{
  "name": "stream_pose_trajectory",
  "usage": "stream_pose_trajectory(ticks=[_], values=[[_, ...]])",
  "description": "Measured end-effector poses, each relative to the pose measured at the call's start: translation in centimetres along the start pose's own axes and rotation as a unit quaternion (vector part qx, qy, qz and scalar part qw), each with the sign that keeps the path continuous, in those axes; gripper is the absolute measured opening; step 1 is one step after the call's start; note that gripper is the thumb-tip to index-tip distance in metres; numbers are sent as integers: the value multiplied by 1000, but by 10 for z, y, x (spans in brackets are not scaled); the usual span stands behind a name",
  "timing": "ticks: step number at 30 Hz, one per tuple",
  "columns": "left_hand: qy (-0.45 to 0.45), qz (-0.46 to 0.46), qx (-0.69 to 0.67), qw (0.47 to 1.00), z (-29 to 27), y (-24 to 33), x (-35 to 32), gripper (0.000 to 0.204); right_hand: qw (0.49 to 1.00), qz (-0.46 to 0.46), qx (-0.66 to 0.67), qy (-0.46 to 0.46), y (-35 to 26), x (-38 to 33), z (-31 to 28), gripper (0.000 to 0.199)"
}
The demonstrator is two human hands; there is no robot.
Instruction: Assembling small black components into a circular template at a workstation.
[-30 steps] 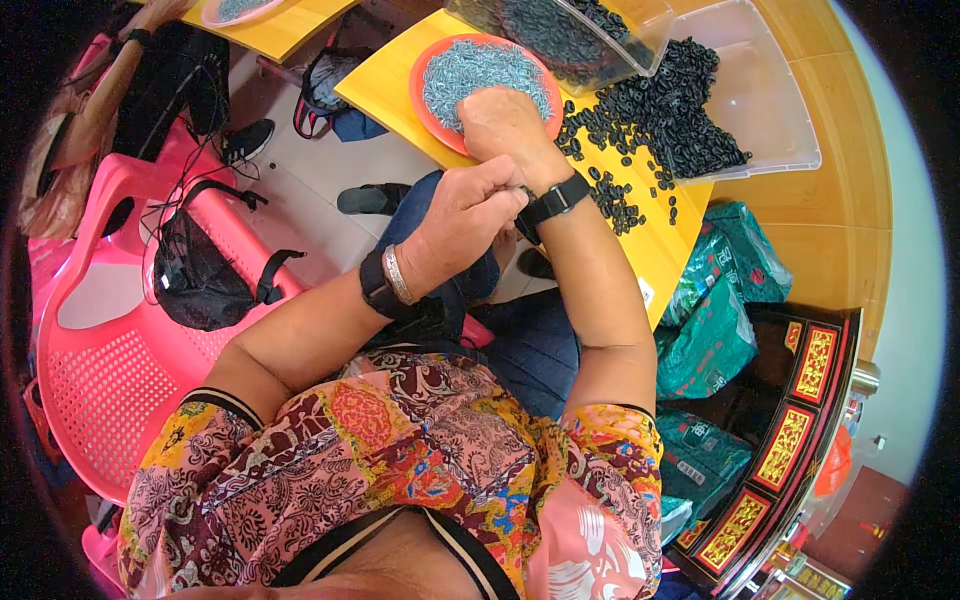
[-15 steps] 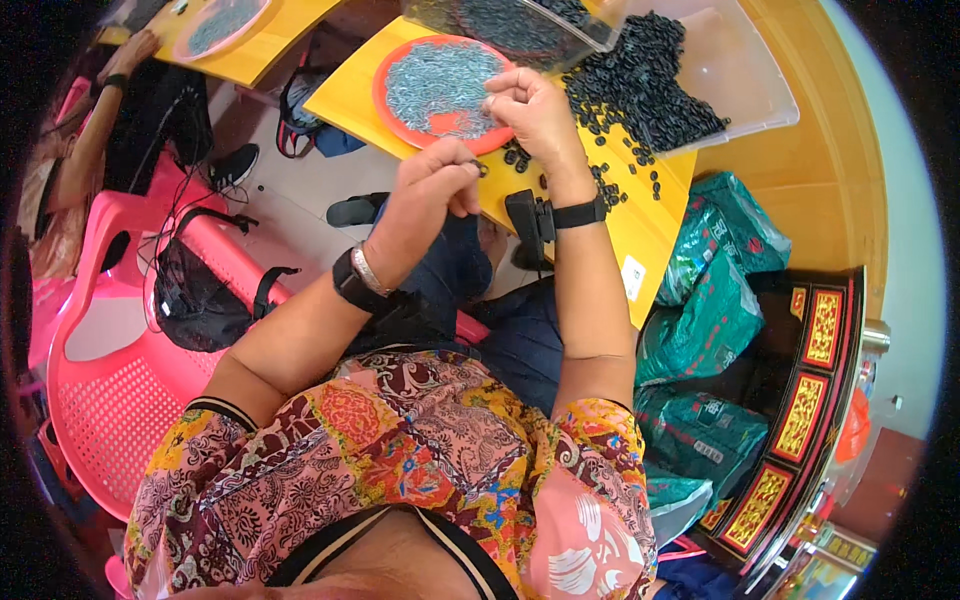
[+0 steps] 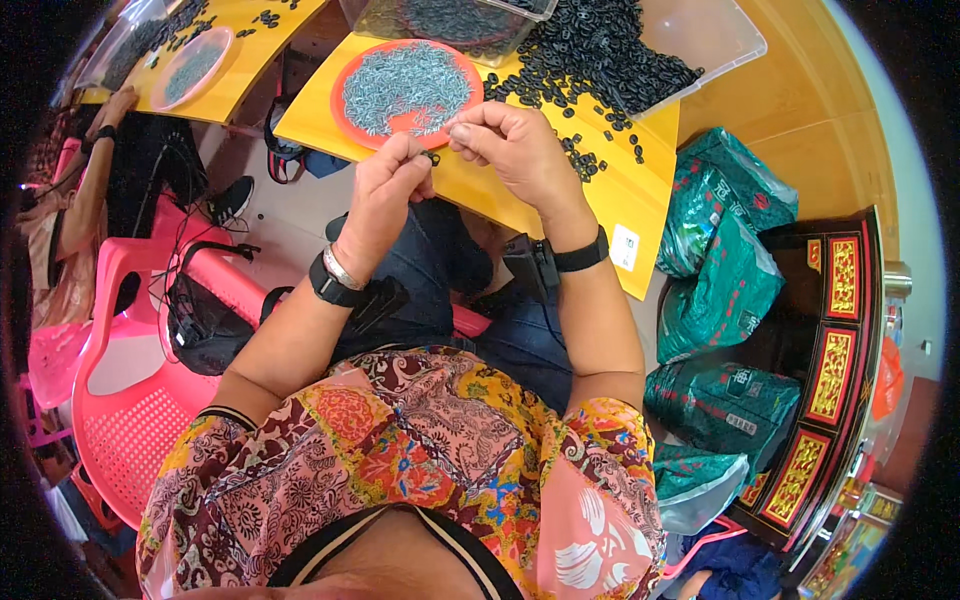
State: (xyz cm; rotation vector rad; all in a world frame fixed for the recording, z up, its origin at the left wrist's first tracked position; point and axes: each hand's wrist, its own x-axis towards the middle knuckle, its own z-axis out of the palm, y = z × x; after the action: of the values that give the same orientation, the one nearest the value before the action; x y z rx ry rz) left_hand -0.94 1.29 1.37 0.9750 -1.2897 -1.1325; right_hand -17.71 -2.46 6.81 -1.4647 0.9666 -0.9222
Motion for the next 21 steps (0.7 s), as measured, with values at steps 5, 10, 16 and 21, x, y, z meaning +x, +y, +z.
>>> stream_pose_trajectory(ticks=[5, 10, 16, 21], values=[[-9, 43, 36, 998, 3, -2, -2, 8, 993, -10, -113, -36, 0, -4, 2, 14], [-11, 61, 57, 996, 3, -3, -2, 7, 990, 3, -132, -47, 0, -6, 6, 13], [-7, 59, 57, 997, 4, 2, -2, 7, 992, -26, -127, -10, -4, -6, 5, 17], [-8, 73, 74, 995, 4, 1, -3, 6, 984, 0, -177, -32, -11, -8, 9, 14]])
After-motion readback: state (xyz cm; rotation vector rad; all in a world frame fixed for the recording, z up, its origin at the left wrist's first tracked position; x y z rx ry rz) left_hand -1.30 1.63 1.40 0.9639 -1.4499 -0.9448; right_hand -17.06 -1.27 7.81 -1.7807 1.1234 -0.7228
